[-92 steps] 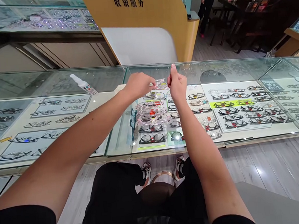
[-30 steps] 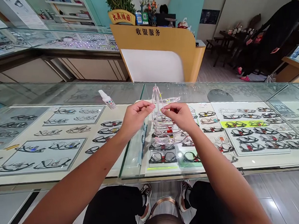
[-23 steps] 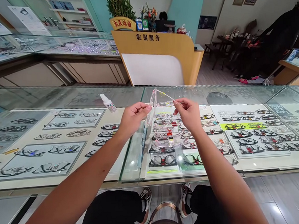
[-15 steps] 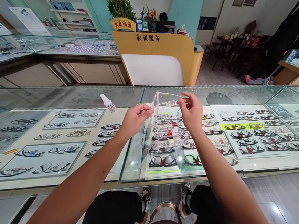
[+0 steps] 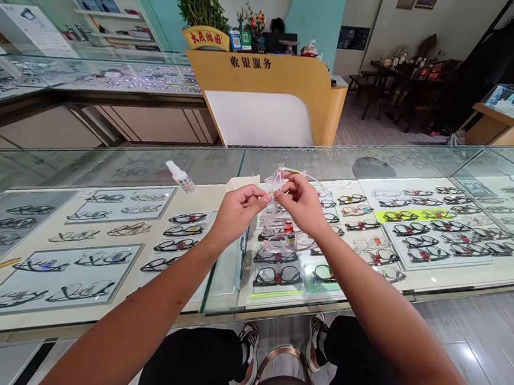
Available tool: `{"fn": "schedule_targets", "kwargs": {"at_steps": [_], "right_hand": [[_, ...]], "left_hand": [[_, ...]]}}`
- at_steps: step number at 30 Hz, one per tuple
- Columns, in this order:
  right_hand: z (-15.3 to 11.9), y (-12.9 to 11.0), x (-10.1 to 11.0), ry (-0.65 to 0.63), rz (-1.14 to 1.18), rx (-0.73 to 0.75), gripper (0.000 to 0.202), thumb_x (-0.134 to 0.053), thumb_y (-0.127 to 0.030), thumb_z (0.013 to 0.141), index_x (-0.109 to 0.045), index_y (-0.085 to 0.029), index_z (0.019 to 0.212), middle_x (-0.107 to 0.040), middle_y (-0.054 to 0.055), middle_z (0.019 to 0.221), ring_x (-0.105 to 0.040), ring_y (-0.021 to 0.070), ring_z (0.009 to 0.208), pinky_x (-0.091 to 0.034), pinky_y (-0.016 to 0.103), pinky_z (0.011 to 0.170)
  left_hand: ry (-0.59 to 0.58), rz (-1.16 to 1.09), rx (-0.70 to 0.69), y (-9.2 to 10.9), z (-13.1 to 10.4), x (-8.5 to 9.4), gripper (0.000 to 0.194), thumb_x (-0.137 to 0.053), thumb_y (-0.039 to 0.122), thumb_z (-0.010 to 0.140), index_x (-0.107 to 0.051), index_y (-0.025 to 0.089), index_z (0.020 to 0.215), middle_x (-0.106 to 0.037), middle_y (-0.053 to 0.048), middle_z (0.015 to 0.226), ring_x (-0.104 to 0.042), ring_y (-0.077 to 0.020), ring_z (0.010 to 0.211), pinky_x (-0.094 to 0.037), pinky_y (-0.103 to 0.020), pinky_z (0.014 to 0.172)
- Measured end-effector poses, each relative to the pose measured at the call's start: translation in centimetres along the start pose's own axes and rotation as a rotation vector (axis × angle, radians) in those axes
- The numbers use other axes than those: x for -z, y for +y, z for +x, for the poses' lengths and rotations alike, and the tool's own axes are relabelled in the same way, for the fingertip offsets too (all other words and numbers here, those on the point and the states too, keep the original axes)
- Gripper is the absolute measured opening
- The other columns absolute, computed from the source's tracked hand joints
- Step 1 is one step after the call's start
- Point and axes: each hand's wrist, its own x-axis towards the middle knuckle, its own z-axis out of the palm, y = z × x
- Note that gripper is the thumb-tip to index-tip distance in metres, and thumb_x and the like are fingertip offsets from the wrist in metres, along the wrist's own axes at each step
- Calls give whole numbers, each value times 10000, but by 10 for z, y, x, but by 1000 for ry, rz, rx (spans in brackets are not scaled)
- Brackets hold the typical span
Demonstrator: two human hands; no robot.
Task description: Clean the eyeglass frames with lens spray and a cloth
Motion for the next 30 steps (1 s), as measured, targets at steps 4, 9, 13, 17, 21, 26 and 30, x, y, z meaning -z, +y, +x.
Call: {"fn": "schedule_targets", "kwargs": {"at_steps": [4, 9, 13, 17, 21, 26, 30], "right_hand": [[2, -1, 2, 13, -7, 8, 454, -832, -503, 798, -589, -252, 1089, -584, -68, 728, -455, 116, 591, -390, 302, 571], [5, 4, 7, 61, -3, -28, 369, -792, -411, 818, -616, -248, 1099, -604, -68, 724, -454, 106, 556, -378, 285, 527], [8, 5, 10, 144, 43, -133, 402, -827, -425, 762, -561, -264, 1018, -674, -70, 757, -428, 89, 511, -353, 270, 481], [7, 4, 7, 137, 112, -224, 535, -895, -518, 694, -492, -273, 946, -742, -52, 809, -429, 79, 488, -330, 260, 462], [3, 4, 2, 92, 136, -287, 570, -935, -557, 670, -514, -261, 915, -772, -13, 875, -512, 90, 530, -331, 254, 476], [0, 1, 0, 65, 113, -322, 612, -953, -624, 638, -549, -251, 906, -781, 9, 865, -536, 105, 546, -336, 257, 477], [-7, -7, -1, -105, -90, -333, 538, -848, -700, 773, -564, -244, 798, -714, 2, 689, -435, 107, 488, -308, 282, 486]], "left_hand": [[43, -69, 15, -4, 2, -1, 378, -885, 539, 773, -734, 194, 813, -321, 76, 576, -251, -99, 554, -196, -272, 559], [148, -165, 12, -6, 5, 2, 366, -875, 538, 795, -761, 193, 846, -366, 65, 596, -300, -103, 596, -268, -275, 598], [268, -320, 71, -5, 10, 7, 420, -941, 557, 706, -746, 205, 827, -419, 59, 626, -329, -99, 610, -319, -270, 590], [372, -457, 104, -7, 17, 13, 456, -974, 554, 648, -735, 235, 867, -390, 78, 616, -291, -89, 567, -335, -269, 545], [396, -478, 66, -7, 21, 16, 410, -960, 532, 677, -747, 253, 889, -341, 83, 589, -280, -90, 544, -299, -276, 509], [401, -481, 41, -8, 21, 15, 401, -969, 530, 682, -752, 252, 874, -350, 81, 587, -300, -85, 546, -318, -271, 518], [421, -462, 53, -7, 20, 16, 427, -976, 553, 667, -769, 253, 889, -349, 84, 585, -298, -83, 546, -322, -259, 515]]}}
